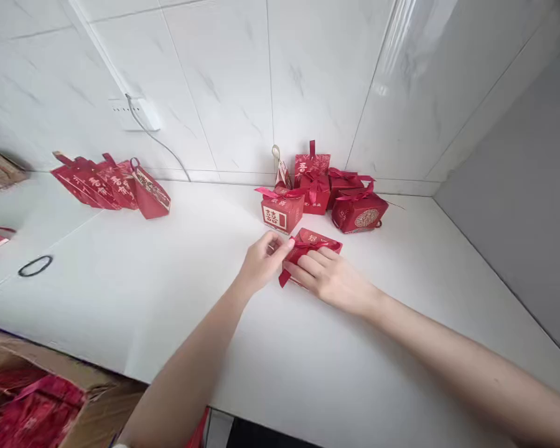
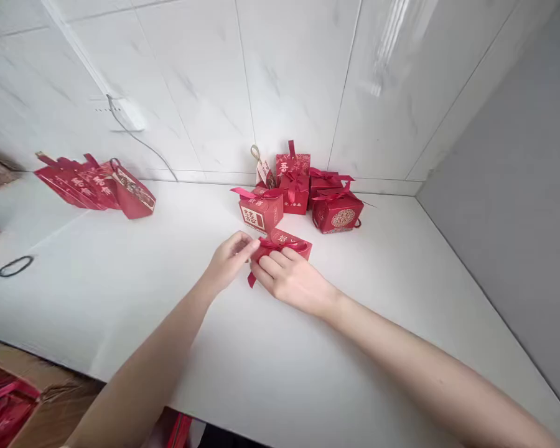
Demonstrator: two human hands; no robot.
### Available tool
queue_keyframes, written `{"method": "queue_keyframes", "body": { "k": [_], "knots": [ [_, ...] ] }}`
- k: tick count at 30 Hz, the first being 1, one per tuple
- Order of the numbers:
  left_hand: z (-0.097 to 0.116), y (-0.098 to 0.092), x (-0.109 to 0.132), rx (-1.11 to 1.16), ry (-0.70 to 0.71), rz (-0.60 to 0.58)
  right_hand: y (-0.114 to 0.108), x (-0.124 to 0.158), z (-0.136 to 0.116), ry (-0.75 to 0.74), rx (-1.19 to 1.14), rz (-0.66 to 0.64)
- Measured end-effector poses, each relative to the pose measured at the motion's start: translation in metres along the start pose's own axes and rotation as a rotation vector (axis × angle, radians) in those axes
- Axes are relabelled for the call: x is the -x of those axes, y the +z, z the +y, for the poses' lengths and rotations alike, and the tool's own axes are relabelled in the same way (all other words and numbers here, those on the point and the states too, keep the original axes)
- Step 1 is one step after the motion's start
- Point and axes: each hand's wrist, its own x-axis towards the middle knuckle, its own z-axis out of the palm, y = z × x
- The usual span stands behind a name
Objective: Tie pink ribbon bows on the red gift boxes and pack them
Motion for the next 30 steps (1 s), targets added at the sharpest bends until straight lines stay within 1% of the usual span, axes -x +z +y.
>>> {"method": "queue_keyframes", "body": {
  "k": [3,7,9,11,13,15,17,19,23,25,27,28,30],
  "knots": [
    [-0.005,0.01,-0.007,0.019,0.039,-0.021,0.003,0.002,-0.005,0.003,0.034,0.043],
    [-0.008,0.017,-0.013,0.113,0.086,-0.008,0.004,0.007,-0.014,-0.02,0.023,0.106],
    [-0.008,0.019,-0.015,0.176,0.084,0.018,0.007,0.01,-0.019,0.047,0.032,0.115],
    [-0.008,0.019,-0.016,0.227,0.083,0.03,0.01,0.012,-0.022,0.165,0.048,0.089],
    [-0.008,0.018,-0.015,0.273,0.079,0.026,0.014,0.014,-0.024,0.238,0.043,0.064],
    [-0.006,0.015,-0.012,0.318,0.059,0.017,0.016,0.016,-0.024,0.221,0.014,0.087],
    [-0.002,0.01,-0.007,0.353,0.023,0.017,0.018,0.019,-0.021,0.168,-0.03,0.136],
    [0.002,0.005,-0.002,0.355,-0.022,0.031,0.018,0.022,-0.018,0.147,-0.079,0.192],
    [0.008,-0.003,0.005,0.258,-0.072,0.082,0.025,0.027,-0.015,0.189,-0.207,0.302],
    [0.008,-0.005,0.007,0.141,-0.021,0.182,0.031,0.028,-0.016,0.232,-0.286,0.337],
    [0.007,-0.004,0.007,-0.028,0.111,0.302,0.037,0.029,-0.018,0.28,-0.356,0.363],
    [0.007,-0.003,0.007,-0.12,0.199,0.334,0.04,0.03,-0.019,0.3,-0.382,0.379],
    [0.007,0.001,0.007,-0.28,0.351,0.317,0.043,0.029,-0.02,0.328,-0.41,0.404]
  ]
}}
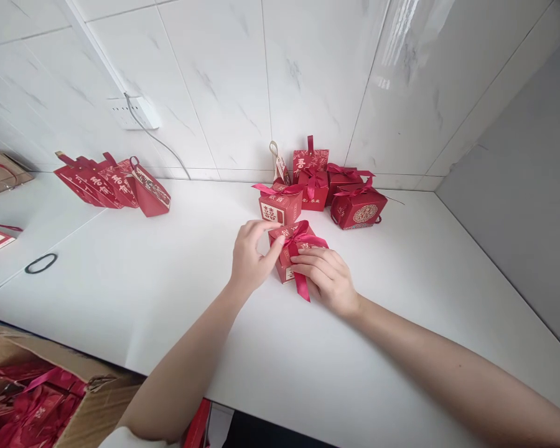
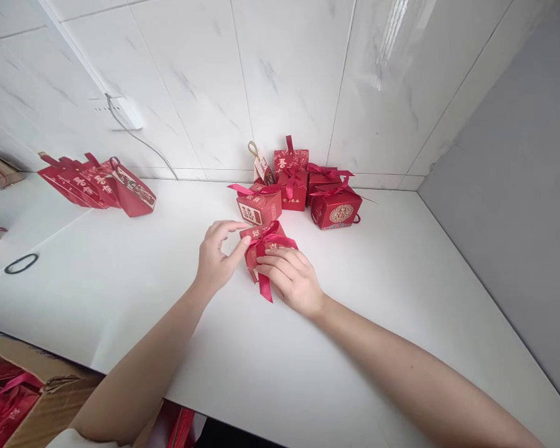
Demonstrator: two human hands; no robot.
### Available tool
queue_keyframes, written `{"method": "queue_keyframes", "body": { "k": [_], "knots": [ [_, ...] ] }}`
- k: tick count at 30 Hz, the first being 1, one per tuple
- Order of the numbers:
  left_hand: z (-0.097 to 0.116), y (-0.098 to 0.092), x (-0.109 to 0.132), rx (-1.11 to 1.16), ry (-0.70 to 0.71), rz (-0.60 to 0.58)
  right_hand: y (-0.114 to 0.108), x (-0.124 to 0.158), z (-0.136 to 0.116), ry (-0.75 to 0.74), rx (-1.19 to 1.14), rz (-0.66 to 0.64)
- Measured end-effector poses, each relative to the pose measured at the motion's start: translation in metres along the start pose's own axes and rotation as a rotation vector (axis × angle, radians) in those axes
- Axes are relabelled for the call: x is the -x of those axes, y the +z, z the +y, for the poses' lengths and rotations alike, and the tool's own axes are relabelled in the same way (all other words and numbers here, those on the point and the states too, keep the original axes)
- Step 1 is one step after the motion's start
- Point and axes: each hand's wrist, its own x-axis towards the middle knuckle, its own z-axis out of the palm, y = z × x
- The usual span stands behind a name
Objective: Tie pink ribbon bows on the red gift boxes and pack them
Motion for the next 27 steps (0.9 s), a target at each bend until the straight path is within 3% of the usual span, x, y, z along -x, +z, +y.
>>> {"method": "queue_keyframes", "body": {
  "k": [3,10,21,24,27],
  "knots": [
    [0.003,0.008,-0.002,-0.108,0.08,-0.067,0.003,-0.002,-0.002,0.01,-0.007,0.027],
    [0.007,0.018,-0.005,-0.227,-0.018,-0.071,0.002,-0.007,-0.004,0.005,-0.033,0.051],
    [0.002,0.017,-0.003,-0.175,-0.011,-0.093,-0.012,-0.008,-0.002,-0.263,0.064,-0.062],
    [-0.001,0.015,-0.005,-0.151,0.009,-0.104,-0.01,-0.006,-0.006,-0.256,0.084,-0.092],
    [-0.004,0.007,-0.009,-0.065,0.011,-0.193,-0.013,-0.007,-0.006,-0.247,0.003,-0.016]
  ]
}}
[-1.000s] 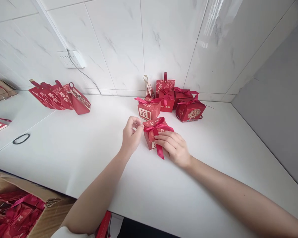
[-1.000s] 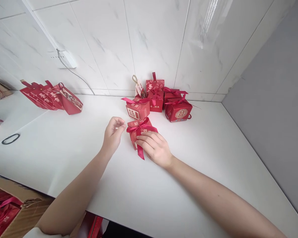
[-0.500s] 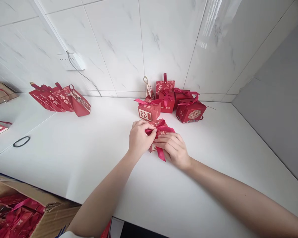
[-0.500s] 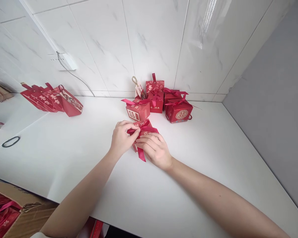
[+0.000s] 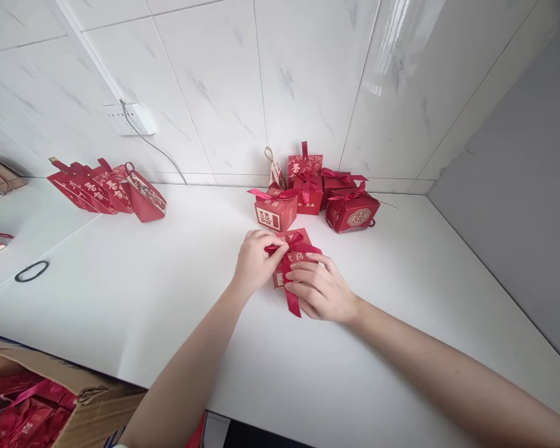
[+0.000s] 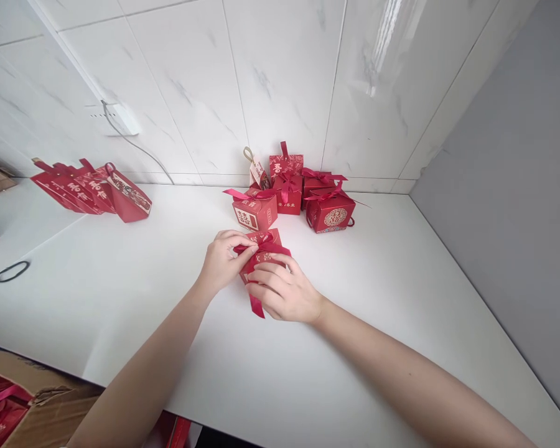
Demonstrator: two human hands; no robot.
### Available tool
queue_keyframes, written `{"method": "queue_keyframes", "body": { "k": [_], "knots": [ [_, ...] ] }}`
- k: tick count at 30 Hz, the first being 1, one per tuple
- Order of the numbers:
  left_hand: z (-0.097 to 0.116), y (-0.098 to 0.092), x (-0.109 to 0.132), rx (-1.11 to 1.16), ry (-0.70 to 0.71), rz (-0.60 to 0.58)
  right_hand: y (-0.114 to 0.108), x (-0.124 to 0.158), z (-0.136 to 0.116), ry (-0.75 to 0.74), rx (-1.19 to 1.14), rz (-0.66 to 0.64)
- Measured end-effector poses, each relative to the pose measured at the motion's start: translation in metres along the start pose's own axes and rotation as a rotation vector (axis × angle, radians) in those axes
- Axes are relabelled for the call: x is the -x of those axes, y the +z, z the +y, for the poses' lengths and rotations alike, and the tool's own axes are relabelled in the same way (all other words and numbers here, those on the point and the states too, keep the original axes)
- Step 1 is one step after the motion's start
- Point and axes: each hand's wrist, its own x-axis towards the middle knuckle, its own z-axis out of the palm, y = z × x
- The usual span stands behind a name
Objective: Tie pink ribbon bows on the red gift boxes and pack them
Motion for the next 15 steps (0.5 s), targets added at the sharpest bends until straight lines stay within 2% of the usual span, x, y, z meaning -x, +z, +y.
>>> {"method": "queue_keyframes", "body": {
  "k": [3,5,8,11,15],
  "knots": [
    [-0.004,-0.015,-0.001,0.132,0.004,-0.141,-0.014,-0.01,0.007,0.063,-0.091,0.078],
    [-0.007,-0.027,-0.001,0.23,-0.003,-0.201,-0.025,-0.021,0.013,0.251,-0.121,0.064],
    [-0.01,-0.041,-0.001,0.356,-0.072,-0.245,-0.031,-0.035,0.024,0.61,-0.234,-0.042],
    [-0.013,-0.047,-0.001,0.361,-0.222,-0.233,-0.022,-0.041,0.029,0.872,-0.368,-0.119],
    [-0.01,-0.042,0.001,0.392,-0.483,-0.283,-0.002,-0.043,0.029,1.017,-0.406,-0.123]
  ]
}}
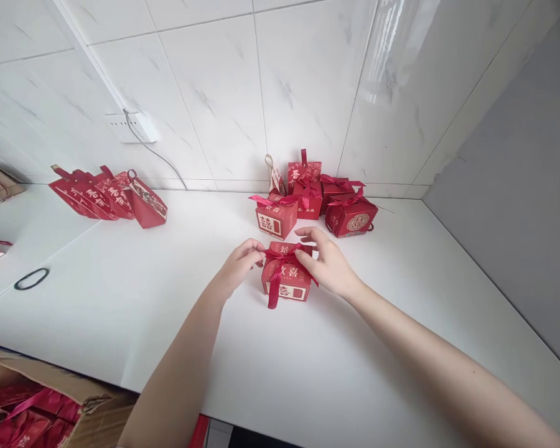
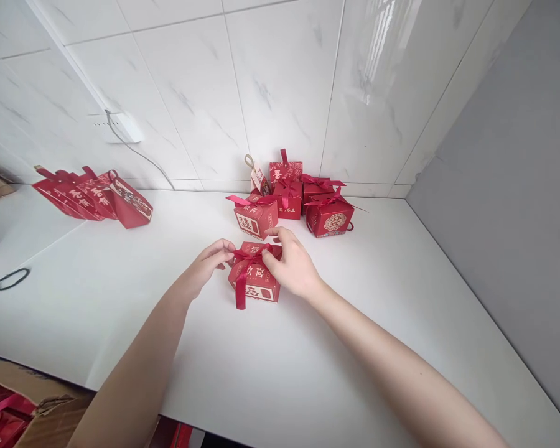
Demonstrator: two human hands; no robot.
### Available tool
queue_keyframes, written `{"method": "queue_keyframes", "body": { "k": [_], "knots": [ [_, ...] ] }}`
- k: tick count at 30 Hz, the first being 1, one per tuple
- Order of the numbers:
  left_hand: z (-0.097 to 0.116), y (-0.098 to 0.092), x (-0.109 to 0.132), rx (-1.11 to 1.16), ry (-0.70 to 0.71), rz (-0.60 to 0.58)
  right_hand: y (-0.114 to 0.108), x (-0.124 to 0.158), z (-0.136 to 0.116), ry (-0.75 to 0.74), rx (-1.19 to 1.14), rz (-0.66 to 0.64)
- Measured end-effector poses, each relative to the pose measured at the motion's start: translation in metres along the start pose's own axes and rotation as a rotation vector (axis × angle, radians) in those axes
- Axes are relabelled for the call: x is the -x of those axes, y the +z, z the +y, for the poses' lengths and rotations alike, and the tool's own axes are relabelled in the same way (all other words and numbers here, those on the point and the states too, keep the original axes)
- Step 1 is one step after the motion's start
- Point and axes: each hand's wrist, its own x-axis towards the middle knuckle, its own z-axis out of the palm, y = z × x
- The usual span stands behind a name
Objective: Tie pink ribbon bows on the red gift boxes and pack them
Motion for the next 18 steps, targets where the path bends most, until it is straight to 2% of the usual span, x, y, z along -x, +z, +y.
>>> {"method": "queue_keyframes", "body": {
  "k": [4,8,11,14,16,18],
  "knots": [
    [-0.001,0.013,0.001,0.051,-0.021,0.006,0.009,-0.002,-0.002,0.041,0.016,0.005],
    [-0.005,0.028,0.002,-0.085,0.109,0.216,0.01,-0.002,-0.004,-0.055,0.143,0.006],
    [-0.008,0.034,0.004,-0.288,0.304,0.386,0.007,0.001,-0.006,-0.186,0.43,0.066],
    [-0.009,0.036,0.007,-0.412,0.469,0.476,0.002,0.003,-0.01,-0.31,0.782,0.12],
    [-0.007,0.037,0.008,-0.418,0.49,0.493,-0.002,0.003,-0.012,-0.352,0.908,0.136],
    [-0.003,0.038,0.007,-0.347,0.445,0.473,-0.004,0.003,-0.015,-0.367,0.956,0.133]
  ]
}}
